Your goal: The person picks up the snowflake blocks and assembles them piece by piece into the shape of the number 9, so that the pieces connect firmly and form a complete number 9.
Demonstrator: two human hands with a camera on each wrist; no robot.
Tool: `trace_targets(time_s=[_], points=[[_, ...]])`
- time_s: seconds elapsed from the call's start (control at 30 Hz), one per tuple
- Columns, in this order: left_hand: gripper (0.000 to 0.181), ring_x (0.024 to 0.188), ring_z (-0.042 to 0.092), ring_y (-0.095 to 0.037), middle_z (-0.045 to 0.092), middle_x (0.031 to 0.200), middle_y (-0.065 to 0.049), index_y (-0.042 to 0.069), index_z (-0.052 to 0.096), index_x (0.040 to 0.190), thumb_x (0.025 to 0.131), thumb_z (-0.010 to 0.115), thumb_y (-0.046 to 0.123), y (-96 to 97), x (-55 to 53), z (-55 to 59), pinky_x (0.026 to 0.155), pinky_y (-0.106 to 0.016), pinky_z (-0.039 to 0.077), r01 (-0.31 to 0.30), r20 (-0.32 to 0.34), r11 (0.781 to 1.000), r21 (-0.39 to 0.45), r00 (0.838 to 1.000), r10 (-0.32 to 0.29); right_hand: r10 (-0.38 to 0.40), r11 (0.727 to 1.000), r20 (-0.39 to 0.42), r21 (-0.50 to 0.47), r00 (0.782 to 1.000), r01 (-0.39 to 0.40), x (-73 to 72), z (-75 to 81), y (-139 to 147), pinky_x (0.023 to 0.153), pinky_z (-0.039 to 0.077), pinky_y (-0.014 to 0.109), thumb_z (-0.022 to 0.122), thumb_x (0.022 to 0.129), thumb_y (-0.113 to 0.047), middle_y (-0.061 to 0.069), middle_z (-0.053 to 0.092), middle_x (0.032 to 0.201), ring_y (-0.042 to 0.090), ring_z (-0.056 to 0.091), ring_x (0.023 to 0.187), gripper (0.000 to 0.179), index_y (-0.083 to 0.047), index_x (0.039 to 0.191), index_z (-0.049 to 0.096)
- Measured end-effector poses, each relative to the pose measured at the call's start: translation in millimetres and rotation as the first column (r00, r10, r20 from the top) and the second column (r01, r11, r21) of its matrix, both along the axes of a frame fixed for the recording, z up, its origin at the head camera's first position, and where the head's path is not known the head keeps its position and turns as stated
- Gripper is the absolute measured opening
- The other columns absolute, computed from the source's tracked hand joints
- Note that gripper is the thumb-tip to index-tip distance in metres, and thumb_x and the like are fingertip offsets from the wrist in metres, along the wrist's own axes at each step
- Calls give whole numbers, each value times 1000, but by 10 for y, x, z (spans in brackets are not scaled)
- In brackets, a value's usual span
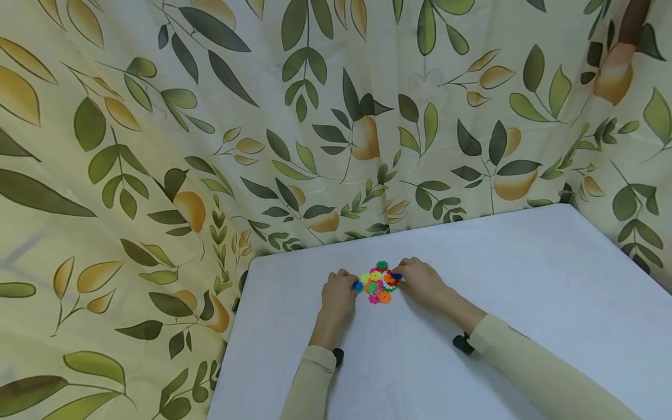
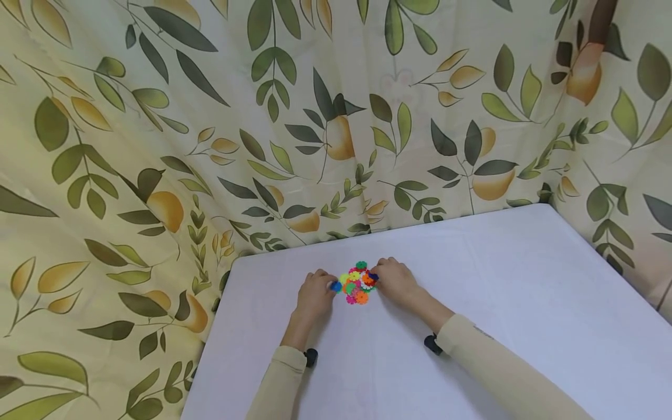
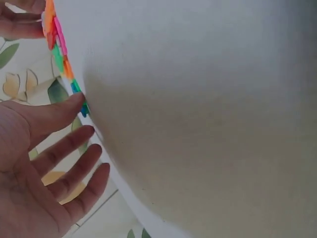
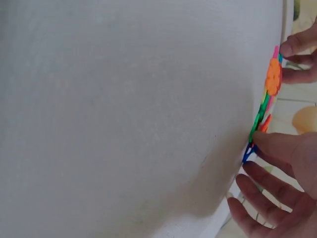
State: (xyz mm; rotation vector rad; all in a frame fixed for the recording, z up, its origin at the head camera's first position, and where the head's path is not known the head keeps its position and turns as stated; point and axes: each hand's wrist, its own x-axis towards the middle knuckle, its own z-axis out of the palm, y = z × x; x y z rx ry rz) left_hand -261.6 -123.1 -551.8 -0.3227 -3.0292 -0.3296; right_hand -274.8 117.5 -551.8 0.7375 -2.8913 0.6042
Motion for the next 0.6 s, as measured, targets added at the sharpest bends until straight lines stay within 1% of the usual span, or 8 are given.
trace_targets(time_s=[0.07,0.17,0.3,0.37,0.5,0.6], points=[[29,102,61,-25,67,117,-4,14,77,119,91,83,18,10,-5,9,79,-41,58,-9,13,1000,-5,1000,9,6,1000,-12,-10,1000,-6,8,-1,-5,87,59,47,81,89,-6,15,72,109,32,66,99,27,-2,115,78],[27,99,61,-23,66,111,-4,10,74,114,90,83,18,16,-17,24,80,-39,58,-23,33,1000,-1,999,23,11,1000,-23,-23,1000,-11,18,3,-5,84,59,46,82,88,-4,12,72,104,30,67,95,24,-2,112,79],[25,94,63,-23,65,101,-4,7,69,106,89,84,16,13,-20,61,78,-38,57,-50,66,998,48,997,47,14,1000,-26,-27,1000,-14,11,11,-7,83,60,45,84,87,-6,11,72,105,28,66,95,22,-3,108,80],[25,91,64,-22,66,98,-4,7,68,104,87,85,15,7,-16,73,77,-38,57,-60,84,995,74,995,54,19,999,-30,-28,999,-19,3,13,-6,82,60,44,85,86,-8,10,72,105,27,67,95,20,-3,105,80],[25,87,65,-21,68,95,-5,7,67,102,86,86,12,-11,-12,67,75,-39,56,-56,113,992,116,993,43,37,999,-48,-16,998,-38,-4,4,5,81,60,44,84,86,-7,9,73,102,28,68,94,14,-3,99,79],[25,85,64,-20,69,96,-6,7,67,104,87,85,10,-22,0,52,74,-38,56,-46,133,988,148,991,26,41,999,-60,-8,997,-42,-2,-12,25,81,60,44,83,87,-6,8,75,100,28,69,94,11,-4,98,80]])
